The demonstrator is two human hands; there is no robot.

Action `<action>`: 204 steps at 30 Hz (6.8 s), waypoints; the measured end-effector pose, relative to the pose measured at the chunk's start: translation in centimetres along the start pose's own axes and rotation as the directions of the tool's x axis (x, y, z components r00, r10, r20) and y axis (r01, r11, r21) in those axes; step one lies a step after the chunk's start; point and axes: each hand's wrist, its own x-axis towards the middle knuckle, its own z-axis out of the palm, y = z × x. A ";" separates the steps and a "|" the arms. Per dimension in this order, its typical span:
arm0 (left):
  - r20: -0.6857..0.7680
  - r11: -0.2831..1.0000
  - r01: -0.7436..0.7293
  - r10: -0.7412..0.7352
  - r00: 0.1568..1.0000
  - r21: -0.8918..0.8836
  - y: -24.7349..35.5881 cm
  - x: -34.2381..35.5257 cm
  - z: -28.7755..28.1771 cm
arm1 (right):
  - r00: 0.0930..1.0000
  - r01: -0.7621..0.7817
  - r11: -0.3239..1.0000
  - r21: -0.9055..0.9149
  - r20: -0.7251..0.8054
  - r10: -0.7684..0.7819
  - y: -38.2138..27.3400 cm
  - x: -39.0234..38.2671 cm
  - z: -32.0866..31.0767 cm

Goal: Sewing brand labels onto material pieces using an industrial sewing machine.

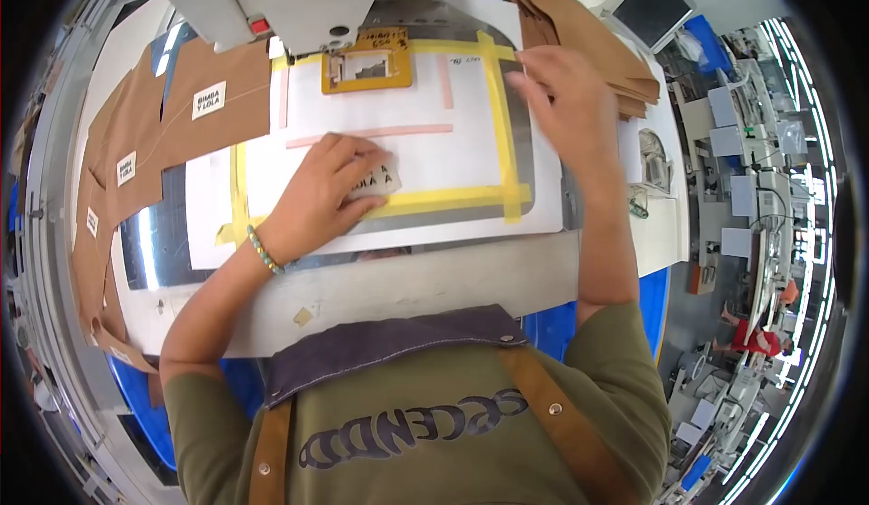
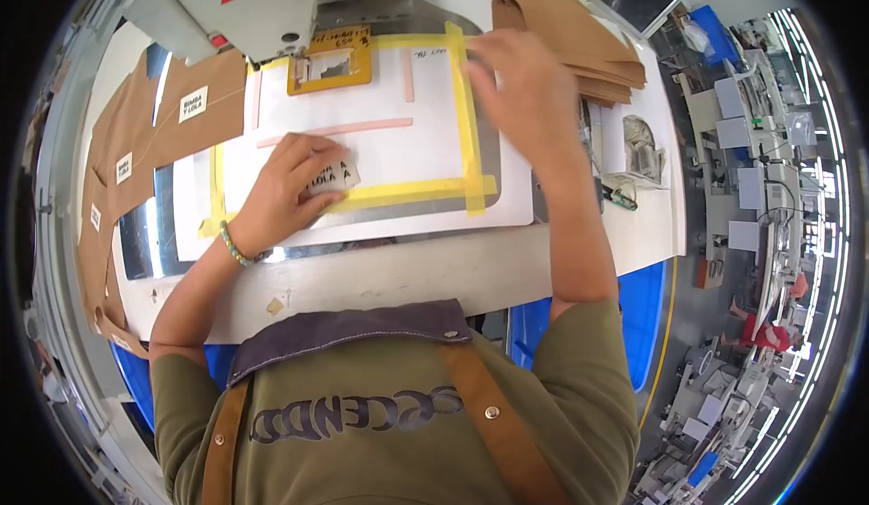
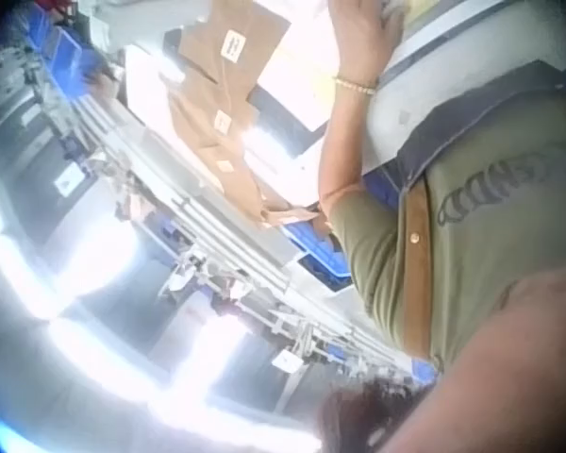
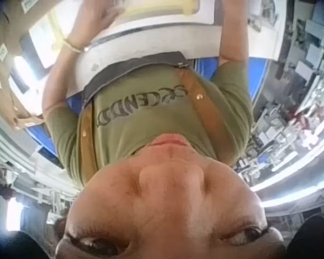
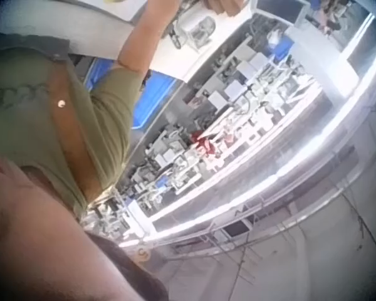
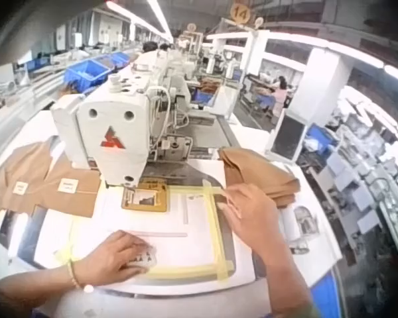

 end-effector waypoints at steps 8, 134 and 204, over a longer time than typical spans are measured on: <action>0.005 0.993 -0.099 0.099 0.995 -0.062 -0.5 0.5 -0.7 | 0.929 -0.158 0.949 -0.273 -0.366 0.049 9.4 1.0 -1.9; -0.035 0.884 0.170 -0.172 0.984 0.435 -3.8 -4.8 -3.8 | 0.917 0.292 0.947 -0.137 0.322 -0.236 -0.1 -3.7 7.2; -0.174 0.986 0.149 -0.134 0.976 0.079 0.3 -3.2 -0.4 | 0.933 0.246 0.943 0.223 0.208 -0.292 -7.5 -2.4 9.8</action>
